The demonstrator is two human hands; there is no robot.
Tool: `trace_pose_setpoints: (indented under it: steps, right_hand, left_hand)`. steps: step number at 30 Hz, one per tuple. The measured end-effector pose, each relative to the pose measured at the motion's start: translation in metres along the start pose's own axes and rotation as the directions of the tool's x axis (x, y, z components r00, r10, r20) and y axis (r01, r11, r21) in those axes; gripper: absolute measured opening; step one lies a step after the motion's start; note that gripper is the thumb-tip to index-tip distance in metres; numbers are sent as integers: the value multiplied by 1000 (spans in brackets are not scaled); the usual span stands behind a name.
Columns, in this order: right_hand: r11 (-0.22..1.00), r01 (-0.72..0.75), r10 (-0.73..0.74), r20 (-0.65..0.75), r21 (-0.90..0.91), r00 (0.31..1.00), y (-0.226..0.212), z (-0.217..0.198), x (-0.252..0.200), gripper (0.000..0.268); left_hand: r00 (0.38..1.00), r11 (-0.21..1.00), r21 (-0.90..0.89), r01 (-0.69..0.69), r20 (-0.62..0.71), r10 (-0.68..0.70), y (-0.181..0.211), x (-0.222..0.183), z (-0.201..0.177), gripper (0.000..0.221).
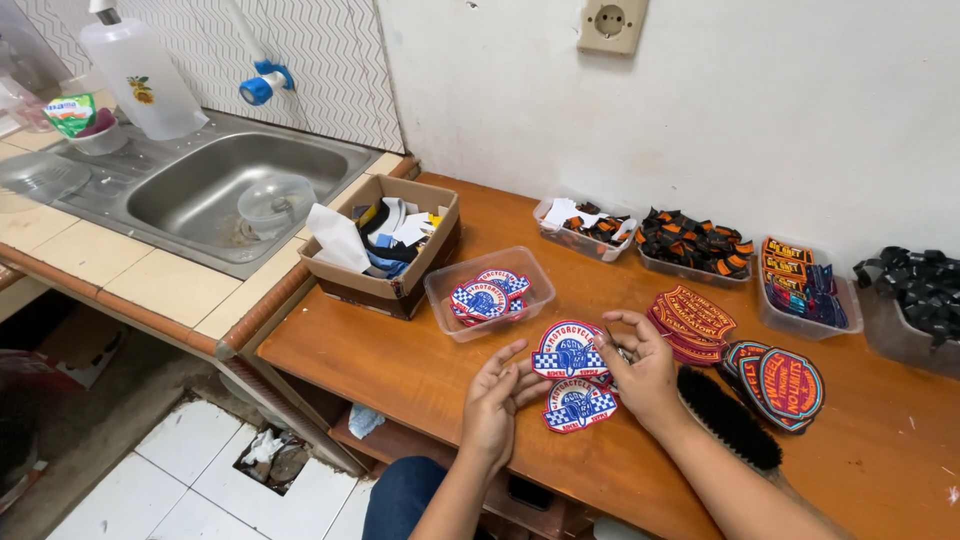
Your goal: Trimming loose threads and cleaning the edges of embroidered patches by hand.
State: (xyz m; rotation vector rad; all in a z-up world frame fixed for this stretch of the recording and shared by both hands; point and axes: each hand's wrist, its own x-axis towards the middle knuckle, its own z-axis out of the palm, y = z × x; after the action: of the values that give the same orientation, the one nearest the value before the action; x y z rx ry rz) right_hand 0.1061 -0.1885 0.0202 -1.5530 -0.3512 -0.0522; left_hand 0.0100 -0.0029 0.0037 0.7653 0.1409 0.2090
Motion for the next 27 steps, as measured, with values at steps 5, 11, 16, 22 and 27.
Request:
trace_pose_setpoints:
  steps: [5,11,16,22,27]
  right_hand:
    - [1000,27,-27,20,-5,999,3,0,0,30]
    - [1000,15,-15,16,-25,1000,-4,2,-1,31]
    - [994,36,-29,68,-106,997,-4,-2,0,55]
    - [818,530,-478,248,-223,842,-29,8,-13,22]
    - [793,581,-532,254,-185,807,-30,13,-20,20]
  left_hand:
    - [1000,998,63,-13,-10,14,-6,2,-2,39]
    - [996,989,121,-85,-15,88,-9,1,-3,39]
    - [967,947,219,-233,-52,250,-15,1,-6,22]
    - [947,937,183,-298,-66,314,-2,-6,0,15]
    - [986,985,64,-159,-32,161,3,-6,5,38]
